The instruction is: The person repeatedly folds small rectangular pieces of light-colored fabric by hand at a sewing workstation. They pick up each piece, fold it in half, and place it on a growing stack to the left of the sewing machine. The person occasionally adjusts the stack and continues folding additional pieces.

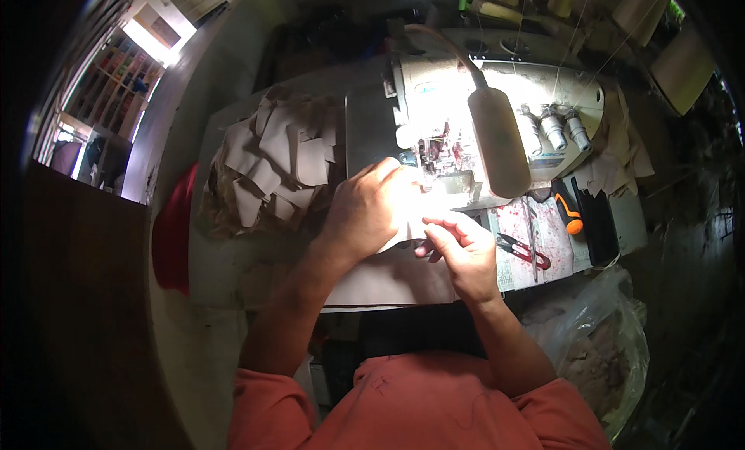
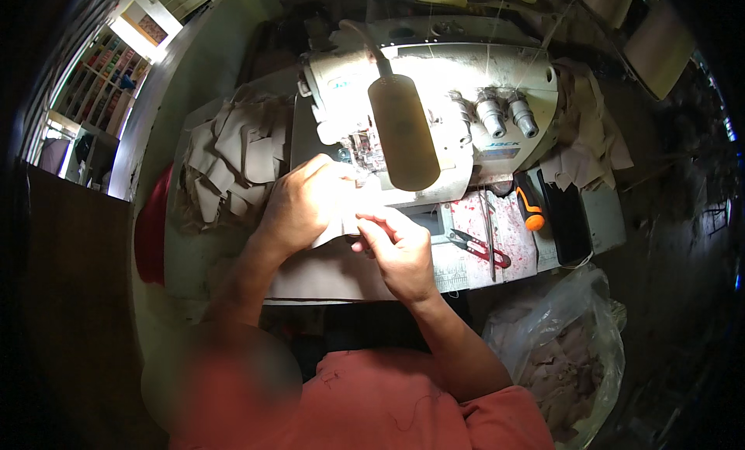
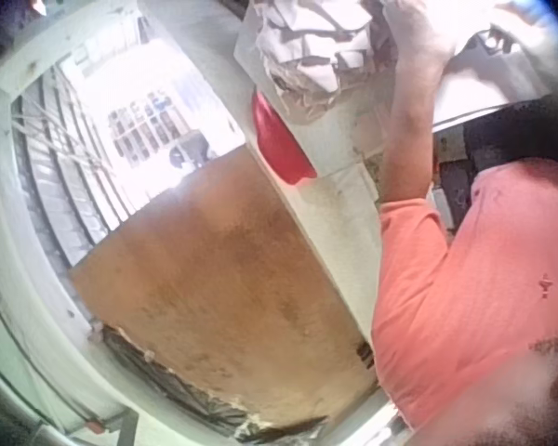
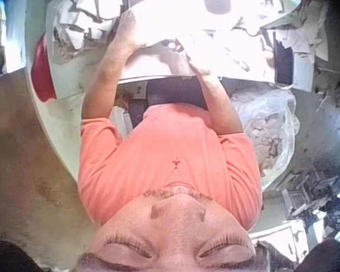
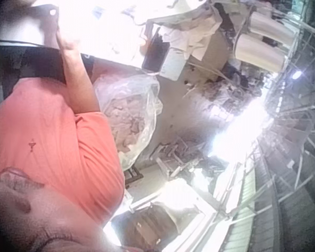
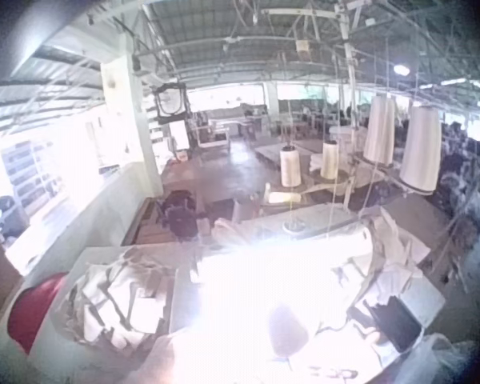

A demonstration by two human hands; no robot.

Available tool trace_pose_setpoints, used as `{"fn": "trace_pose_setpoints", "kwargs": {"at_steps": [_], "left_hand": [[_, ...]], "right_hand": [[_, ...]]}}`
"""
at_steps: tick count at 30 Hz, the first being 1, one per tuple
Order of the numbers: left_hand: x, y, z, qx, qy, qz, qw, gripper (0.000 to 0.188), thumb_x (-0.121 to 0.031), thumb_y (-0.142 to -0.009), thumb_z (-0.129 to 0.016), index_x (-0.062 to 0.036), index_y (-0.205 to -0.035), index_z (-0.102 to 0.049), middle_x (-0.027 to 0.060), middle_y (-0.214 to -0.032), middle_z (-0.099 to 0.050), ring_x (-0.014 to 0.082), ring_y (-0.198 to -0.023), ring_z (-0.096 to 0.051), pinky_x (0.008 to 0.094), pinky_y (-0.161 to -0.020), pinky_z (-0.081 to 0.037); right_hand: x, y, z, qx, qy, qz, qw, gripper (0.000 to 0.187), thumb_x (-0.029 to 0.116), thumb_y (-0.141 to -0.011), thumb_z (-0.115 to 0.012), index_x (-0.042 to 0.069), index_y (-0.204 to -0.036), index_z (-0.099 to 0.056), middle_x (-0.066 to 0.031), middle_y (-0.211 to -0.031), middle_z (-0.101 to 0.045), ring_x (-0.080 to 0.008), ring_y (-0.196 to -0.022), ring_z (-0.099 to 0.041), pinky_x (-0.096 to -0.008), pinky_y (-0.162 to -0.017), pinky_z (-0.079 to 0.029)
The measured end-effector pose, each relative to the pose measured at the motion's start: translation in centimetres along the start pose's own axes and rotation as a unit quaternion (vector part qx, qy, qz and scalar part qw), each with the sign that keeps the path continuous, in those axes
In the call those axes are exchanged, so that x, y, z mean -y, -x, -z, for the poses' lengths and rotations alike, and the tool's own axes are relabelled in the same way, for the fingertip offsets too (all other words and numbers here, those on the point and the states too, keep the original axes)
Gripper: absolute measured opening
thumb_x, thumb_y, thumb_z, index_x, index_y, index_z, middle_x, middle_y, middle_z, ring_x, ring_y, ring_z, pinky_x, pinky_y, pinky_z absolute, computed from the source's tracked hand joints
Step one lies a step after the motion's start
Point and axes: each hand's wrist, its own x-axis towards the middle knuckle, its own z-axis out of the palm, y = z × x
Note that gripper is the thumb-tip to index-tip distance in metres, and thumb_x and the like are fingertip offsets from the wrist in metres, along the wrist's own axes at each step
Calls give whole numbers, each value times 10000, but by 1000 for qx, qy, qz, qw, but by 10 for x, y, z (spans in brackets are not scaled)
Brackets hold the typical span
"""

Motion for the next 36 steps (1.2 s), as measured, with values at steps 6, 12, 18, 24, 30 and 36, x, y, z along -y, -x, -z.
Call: {"fn": "trace_pose_setpoints", "kwargs": {"at_steps": [6,12,18,24,30,36], "left_hand": [[-14,17,-5,-64,-93,-71,991,136,-45,-680,-515,-11,-808,-544,106,-840,-533,265,-838,-522,367,-766,-404],[22,-3,0,31,-8,14,999,237,-15,-672,-502,-14,-905,-547,177,-989,-530,288,-961,-503,355,-848,-381],[67,-40,-3,-121,-220,-156,955,238,15,-667,-491,-46,-885,-564,154,-797,-571,312,-848,-525,386,-751,-407],[112,-19,96,-72,-100,297,947,323,-163,-815,-458,-117,-1134,-482,121,-962,-575,219,-933,-526,323,-866,-368],[73,146,117,-152,-101,358,916,253,-198,-814,-499,-44,-1014,-519,140,-870,-585,276,-810,-568,324,-697,-443],[80,250,60,-131,-189,527,818,249,-230,-760,-573,-7,-859,-520,170,-873,-537,302,-798,-526,341,-673,-413]], "right_hand": [[3,-6,-1,2,33,-1,999,193,49,-808,-507,-26,-983,-539,-85,-784,-601,-111,-624,-576,-188,-529,-424],[0,5,12,-21,-28,-13,999,181,30,-819,-479,-40,-976,-536,-100,-757,-607,-104,-628,-568,-199,-562,-454],[-10,33,40,-47,-3,-10,999,175,52,-839,-442,-27,-974,-521,-116,-757,-595,-115,-633,-565,-201,-560,-440],[105,92,-3,69,-29,374,924,158,152,-818,-466,65,-912,-559,-3,-855,-551,-130,-621,-527,-231,-501,-408],[132,104,-17,235,-92,545,800,174,199,-802,-491,122,-957,-513,65,-949,-520,-140,-702,-542,-271,-483,-453],[76,86,4,9,304,238,922,117,94,-722,-523,-1,-786,-543,-46,-707,-559,-132,-606,-522,-233,-548,-420]]}}
